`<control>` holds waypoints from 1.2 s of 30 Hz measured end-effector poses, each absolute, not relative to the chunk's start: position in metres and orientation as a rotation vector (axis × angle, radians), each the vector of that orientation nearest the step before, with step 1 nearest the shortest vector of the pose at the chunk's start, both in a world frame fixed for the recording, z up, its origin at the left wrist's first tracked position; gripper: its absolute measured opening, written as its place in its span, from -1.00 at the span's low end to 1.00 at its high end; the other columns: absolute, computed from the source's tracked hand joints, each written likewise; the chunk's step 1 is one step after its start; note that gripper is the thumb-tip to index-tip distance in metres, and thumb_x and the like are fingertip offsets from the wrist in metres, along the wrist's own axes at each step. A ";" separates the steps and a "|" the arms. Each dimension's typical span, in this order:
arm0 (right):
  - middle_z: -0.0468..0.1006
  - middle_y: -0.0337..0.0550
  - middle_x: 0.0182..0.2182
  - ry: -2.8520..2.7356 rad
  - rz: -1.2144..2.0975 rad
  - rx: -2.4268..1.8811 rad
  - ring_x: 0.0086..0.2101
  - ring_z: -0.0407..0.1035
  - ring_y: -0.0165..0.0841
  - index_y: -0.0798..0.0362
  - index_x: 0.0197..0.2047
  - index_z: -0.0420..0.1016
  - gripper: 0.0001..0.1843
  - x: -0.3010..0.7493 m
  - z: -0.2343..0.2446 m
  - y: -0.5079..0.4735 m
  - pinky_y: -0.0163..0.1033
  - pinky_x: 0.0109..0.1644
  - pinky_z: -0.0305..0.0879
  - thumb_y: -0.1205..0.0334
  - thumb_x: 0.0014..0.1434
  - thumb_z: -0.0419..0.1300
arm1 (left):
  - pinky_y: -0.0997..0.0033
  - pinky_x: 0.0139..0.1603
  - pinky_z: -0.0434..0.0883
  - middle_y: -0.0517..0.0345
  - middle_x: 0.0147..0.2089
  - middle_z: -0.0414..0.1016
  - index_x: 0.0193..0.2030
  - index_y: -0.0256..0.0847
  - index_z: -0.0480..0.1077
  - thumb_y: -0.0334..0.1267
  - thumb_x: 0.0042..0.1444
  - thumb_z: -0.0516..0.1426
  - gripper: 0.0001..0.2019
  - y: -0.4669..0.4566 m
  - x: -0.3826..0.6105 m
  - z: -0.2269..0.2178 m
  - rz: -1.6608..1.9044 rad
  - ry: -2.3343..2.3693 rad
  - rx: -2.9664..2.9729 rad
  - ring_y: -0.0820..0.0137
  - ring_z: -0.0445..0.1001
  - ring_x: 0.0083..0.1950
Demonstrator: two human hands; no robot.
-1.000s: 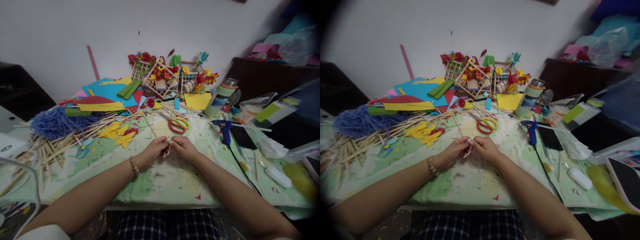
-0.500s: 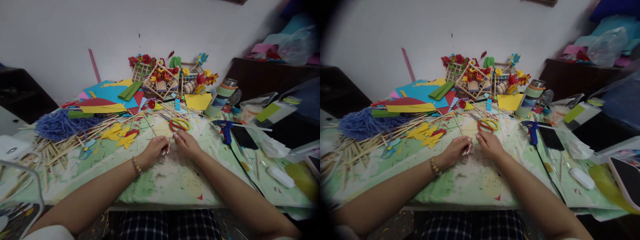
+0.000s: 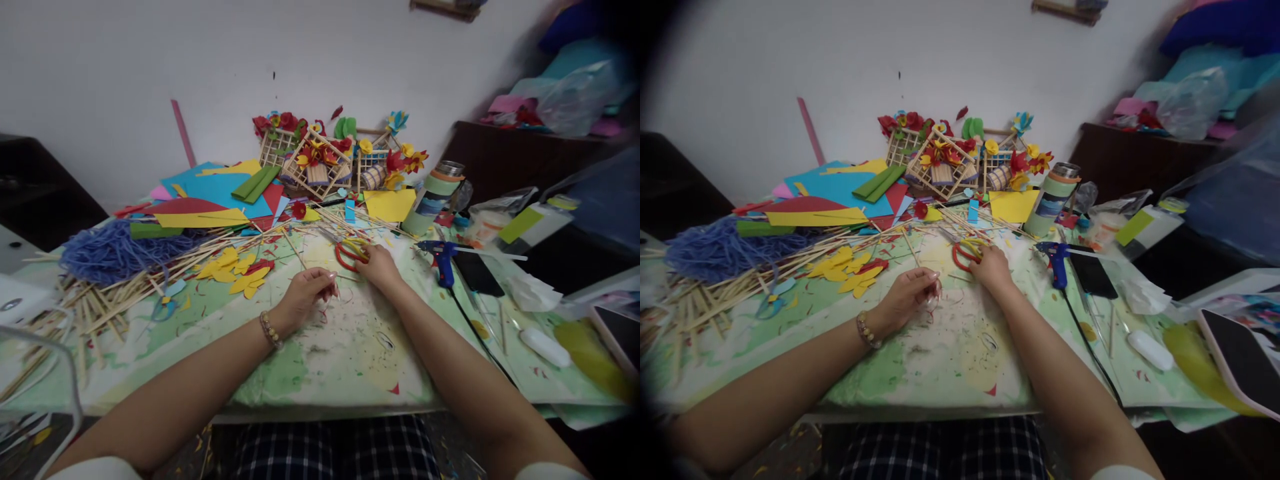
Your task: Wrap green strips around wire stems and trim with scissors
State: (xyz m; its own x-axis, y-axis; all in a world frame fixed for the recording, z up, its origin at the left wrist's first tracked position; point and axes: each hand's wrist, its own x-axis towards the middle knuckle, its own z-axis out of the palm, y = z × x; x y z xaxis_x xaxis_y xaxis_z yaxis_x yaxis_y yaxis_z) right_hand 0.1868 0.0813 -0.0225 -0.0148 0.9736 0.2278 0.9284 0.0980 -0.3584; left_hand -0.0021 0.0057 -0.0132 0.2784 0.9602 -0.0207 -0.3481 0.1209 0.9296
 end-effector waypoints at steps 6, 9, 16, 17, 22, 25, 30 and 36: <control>0.51 -0.04 -0.39 -1.943 0.319 -2.000 -0.37 0.35 -0.24 0.09 -0.32 0.53 -0.71 0.194 -0.009 0.085 -0.24 -0.38 0.16 0.16 -0.17 0.23 | 0.53 -0.47 0.19 0.16 -0.53 0.48 -0.48 -0.29 0.42 -0.17 -0.06 0.27 -0.78 0.007 -0.005 -0.012 1.143 0.789 1.006 0.56 0.29 -0.53; 0.44 -0.14 -0.55 -1.720 0.568 -1.873 -0.47 0.28 -0.31 0.08 -0.51 0.47 -0.85 0.202 -0.010 0.084 -0.25 -0.43 0.08 0.26 -0.28 0.26 | 0.54 -0.48 0.18 0.15 -0.52 0.48 -0.46 -0.29 0.43 -0.17 -0.09 0.29 -0.79 0.009 -0.006 -0.011 1.149 0.791 0.989 0.56 0.29 -0.53; 0.42 -0.24 -0.47 -1.272 0.966 -1.279 -0.50 0.26 -0.46 0.06 -0.34 0.35 -0.76 0.201 0.003 0.073 -0.28 -0.37 0.22 0.23 -0.16 0.20 | 0.57 -0.53 0.17 0.19 -0.50 0.44 -0.45 -0.28 0.39 -0.13 -0.09 0.29 -0.74 0.016 -0.010 -0.008 1.259 0.777 1.017 0.60 0.25 -0.56; 0.42 -0.26 -0.44 -1.216 1.042 -1.114 -0.47 0.28 -0.46 0.05 -0.31 0.33 -0.71 0.198 0.007 0.069 -0.28 -0.35 0.24 0.26 -0.19 0.23 | 0.57 -0.54 0.17 0.20 -0.50 0.43 -0.44 -0.28 0.38 -0.12 -0.09 0.29 -0.74 0.017 -0.011 -0.007 1.278 0.776 1.008 0.60 0.25 -0.56; 0.41 -0.29 -0.43 -1.142 1.349 -0.765 -0.38 0.33 -0.42 0.03 -0.25 0.31 -0.59 0.176 0.013 0.044 -0.28 -0.28 0.27 0.29 -0.20 0.33 | 0.58 -0.53 0.18 0.24 -0.52 0.36 -0.44 -0.28 0.36 -0.07 -0.09 0.29 -0.70 0.017 -0.014 -0.003 1.327 0.740 1.008 0.59 0.24 -0.54; 0.33 -0.33 -0.53 -1.172 1.494 -0.818 -0.51 0.24 -0.47 0.04 -0.20 0.33 -0.64 0.162 0.007 0.028 -0.32 -0.42 0.17 0.13 -0.07 0.29 | 0.58 -0.53 0.17 0.25 -0.53 0.32 -0.45 -0.27 0.34 -0.06 -0.04 0.26 -0.70 0.015 -0.017 0.002 1.324 0.719 1.026 0.60 0.22 -0.54; 0.32 -0.30 -0.45 -1.380 1.534 -0.898 -0.52 0.16 -0.50 0.01 -0.19 0.33 -0.53 0.147 -0.001 0.007 -0.33 -0.45 0.09 0.01 -0.13 0.35 | 0.57 -0.52 0.18 0.27 -0.53 0.25 -0.45 -0.25 0.28 -0.08 0.08 0.17 -0.72 0.013 -0.023 0.009 1.365 0.653 1.057 0.59 0.20 -0.53; 0.25 -0.27 -0.42 -1.585 1.513 -0.805 -0.44 0.15 -0.46 0.01 -0.15 0.27 -0.45 0.147 -0.005 0.003 -0.31 -0.37 0.11 -0.12 -0.10 0.32 | 0.55 -0.59 0.14 0.27 -0.53 0.21 -0.45 -0.22 0.23 -0.02 0.18 0.06 -0.68 0.013 -0.027 0.013 1.482 0.680 1.213 0.57 0.18 -0.56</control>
